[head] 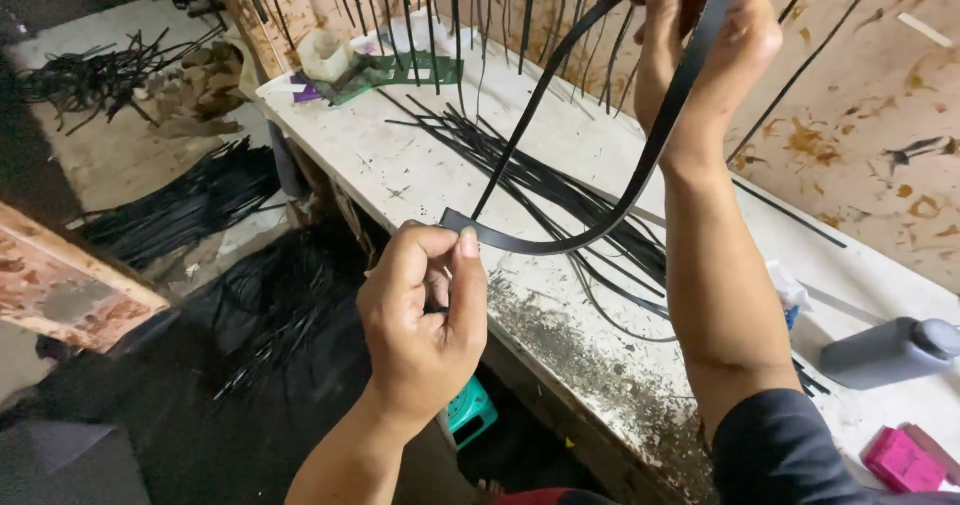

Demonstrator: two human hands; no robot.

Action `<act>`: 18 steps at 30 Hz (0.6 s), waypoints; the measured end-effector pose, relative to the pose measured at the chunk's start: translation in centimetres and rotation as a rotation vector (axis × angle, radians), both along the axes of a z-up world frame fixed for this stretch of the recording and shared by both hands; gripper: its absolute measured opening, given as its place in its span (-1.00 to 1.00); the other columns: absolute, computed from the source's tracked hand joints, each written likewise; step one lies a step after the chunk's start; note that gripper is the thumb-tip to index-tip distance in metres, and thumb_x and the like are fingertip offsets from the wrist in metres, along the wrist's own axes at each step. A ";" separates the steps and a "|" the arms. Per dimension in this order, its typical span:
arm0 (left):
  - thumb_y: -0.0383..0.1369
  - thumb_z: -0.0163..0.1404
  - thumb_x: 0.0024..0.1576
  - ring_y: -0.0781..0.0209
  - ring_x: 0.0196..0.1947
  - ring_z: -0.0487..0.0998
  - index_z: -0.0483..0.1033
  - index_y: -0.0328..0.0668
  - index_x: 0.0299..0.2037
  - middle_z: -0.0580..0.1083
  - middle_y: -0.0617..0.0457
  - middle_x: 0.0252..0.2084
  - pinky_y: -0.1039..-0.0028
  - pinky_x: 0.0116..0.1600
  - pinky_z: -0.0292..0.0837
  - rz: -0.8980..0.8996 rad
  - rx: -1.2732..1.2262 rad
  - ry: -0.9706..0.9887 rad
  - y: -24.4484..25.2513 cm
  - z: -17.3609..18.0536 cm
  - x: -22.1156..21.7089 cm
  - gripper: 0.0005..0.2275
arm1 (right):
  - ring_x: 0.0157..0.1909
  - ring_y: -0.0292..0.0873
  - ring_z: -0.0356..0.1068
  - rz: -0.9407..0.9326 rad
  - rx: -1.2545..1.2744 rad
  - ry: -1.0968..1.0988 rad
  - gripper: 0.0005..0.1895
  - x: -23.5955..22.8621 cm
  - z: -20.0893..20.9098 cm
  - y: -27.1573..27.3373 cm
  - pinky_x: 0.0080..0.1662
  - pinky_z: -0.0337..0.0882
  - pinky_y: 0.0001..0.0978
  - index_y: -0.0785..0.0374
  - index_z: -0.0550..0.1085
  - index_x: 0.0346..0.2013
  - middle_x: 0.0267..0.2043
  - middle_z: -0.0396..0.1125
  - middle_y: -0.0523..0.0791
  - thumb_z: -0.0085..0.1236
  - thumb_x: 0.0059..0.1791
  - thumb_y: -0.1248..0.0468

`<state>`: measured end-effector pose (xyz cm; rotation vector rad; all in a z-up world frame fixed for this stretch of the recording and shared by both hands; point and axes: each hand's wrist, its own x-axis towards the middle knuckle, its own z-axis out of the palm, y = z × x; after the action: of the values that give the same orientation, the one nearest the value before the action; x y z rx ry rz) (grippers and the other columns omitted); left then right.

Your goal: The person cuts a black cord into a shorter segment using scissors, then uses a small tool to scrape or clean the cord's surface. Finally, the person hangs the cord on a wall rack with other cords.

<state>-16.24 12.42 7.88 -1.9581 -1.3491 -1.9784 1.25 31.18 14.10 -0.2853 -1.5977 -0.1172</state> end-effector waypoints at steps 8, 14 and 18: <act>-0.49 -0.08 0.27 0.39 -0.63 0.14 0.30 -0.24 -0.36 0.21 0.12 -0.59 0.56 -0.51 0.08 -0.131 0.058 -0.065 4.4 -0.6 0.2 -0.86 | -0.31 -0.24 0.11 -0.111 0.173 0.082 -0.75 2.9 1.6 4.5 -0.28 0.29 -0.22 0.38 0.29 -0.28 -0.41 0.15 -0.07 0.13 0.20 0.59; -0.48 -0.09 0.27 0.40 -0.62 0.16 0.29 -0.22 -0.35 0.22 0.13 -0.59 0.58 -0.52 0.13 -0.250 0.064 -0.105 8.4 -1.2 0.2 -0.87 | -0.31 -0.06 0.40 -0.278 0.123 -0.011 -0.75 5.2 1.2 5.9 -0.26 0.41 -0.21 0.45 0.30 -0.26 -0.35 0.30 0.05 0.15 0.23 0.58; -0.48 -0.09 0.26 0.39 -0.59 0.16 0.30 -0.22 -0.34 0.24 0.13 -0.58 0.58 -0.49 0.15 -0.358 0.033 -0.156 11.2 -1.8 -0.2 -0.88 | -0.41 -0.15 0.26 -0.406 0.103 -0.012 -0.54 7.7 0.2 8.3 -0.40 0.24 -0.33 0.33 0.16 -0.35 -0.39 0.26 0.00 0.24 0.26 0.56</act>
<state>-16.43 23.66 6.06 -2.1982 -1.0402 -2.3318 8.92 39.49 14.27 -0.5265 -1.5222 -0.5130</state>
